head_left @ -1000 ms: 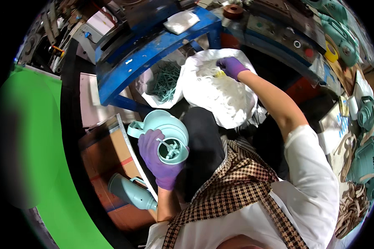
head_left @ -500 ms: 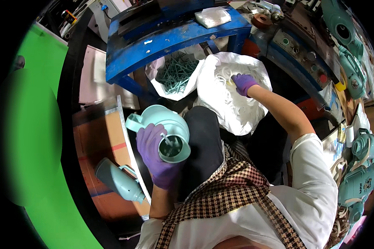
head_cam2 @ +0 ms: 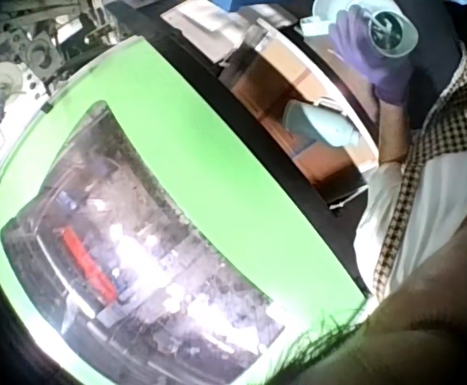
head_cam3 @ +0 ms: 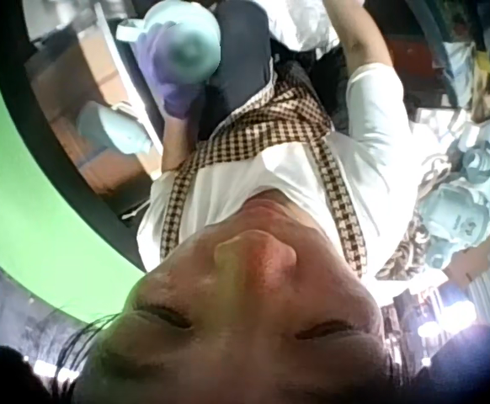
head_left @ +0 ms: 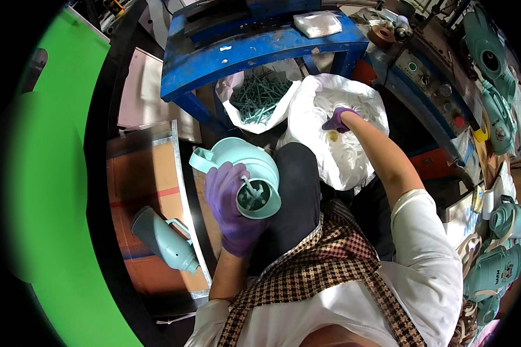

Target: The person assembles light blue plastic containers by inserting a green ring into the opening, placing a beige handle on top, and securing it with a white plastic tie. The person repeats this process for multiple containers, placing the finished items on a nearby table.

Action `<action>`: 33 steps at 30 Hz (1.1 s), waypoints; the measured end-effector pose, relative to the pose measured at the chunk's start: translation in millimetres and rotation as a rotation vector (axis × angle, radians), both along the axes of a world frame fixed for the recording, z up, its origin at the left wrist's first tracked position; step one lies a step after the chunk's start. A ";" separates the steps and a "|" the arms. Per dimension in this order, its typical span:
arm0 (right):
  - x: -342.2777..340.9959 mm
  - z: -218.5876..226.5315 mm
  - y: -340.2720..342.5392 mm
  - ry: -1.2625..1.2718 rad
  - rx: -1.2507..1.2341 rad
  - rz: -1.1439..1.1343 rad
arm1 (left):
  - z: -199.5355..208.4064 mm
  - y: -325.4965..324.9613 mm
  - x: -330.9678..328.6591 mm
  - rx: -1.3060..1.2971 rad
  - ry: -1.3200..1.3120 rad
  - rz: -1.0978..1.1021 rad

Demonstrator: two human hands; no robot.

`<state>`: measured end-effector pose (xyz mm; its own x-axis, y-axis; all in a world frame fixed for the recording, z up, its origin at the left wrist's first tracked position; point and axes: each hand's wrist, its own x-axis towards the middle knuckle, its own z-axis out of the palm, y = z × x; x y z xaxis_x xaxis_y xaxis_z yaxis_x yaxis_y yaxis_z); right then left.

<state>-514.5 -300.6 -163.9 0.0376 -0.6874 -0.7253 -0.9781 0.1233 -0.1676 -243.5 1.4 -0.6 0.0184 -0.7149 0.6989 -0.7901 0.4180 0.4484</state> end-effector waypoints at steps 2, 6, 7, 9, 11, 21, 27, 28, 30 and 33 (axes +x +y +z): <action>1.8 0.6 0.0 0.008 0.023 0.018 | 1.9 -0.3 0.9 0.003 -0.021 0.003; -12.8 -9.2 31.5 0.012 -0.288 0.159 | -1.6 -1.6 0.8 -0.051 -0.001 -0.005; -20.2 -10.7 48.3 -0.002 -0.361 0.151 | -3.7 -2.1 2.0 -0.035 -0.044 0.010; -24.7 -8.9 72.3 -0.031 -0.402 0.100 | -0.3 -4.1 3.6 -0.056 -0.072 0.002; -32.7 -13.0 87.6 -0.127 -0.473 -0.089 | 2.5 -3.0 2.9 -0.055 -0.070 -0.003; -26.8 70.7 129.8 -0.575 -1.235 -0.253 | 5.2 -0.5 0.3 -0.036 0.028 0.034; -26.7 220.9 261.3 -1.023 -0.471 0.057 | 2.2 -5.0 -24.3 -0.081 -0.153 0.053; -20.1 240.3 274.1 -0.937 -0.282 0.116 | 0.3 -3.9 -28.5 -0.090 -0.175 0.073; -13.5 238.4 285.3 -0.824 -0.258 0.110 | -0.1 -5.5 -40.5 -0.109 -0.217 0.053; -7.5 229.2 281.8 -0.748 -0.228 0.153 | 3.9 -4.3 -55.4 -0.143 -0.287 -0.005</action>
<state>-522.1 -18.8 65.2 0.5644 -0.7640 -0.3127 -0.5999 -0.1194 -0.7911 -298.9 -2.9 3.3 -0.1978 -0.6083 0.7687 -0.8734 0.4654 0.1436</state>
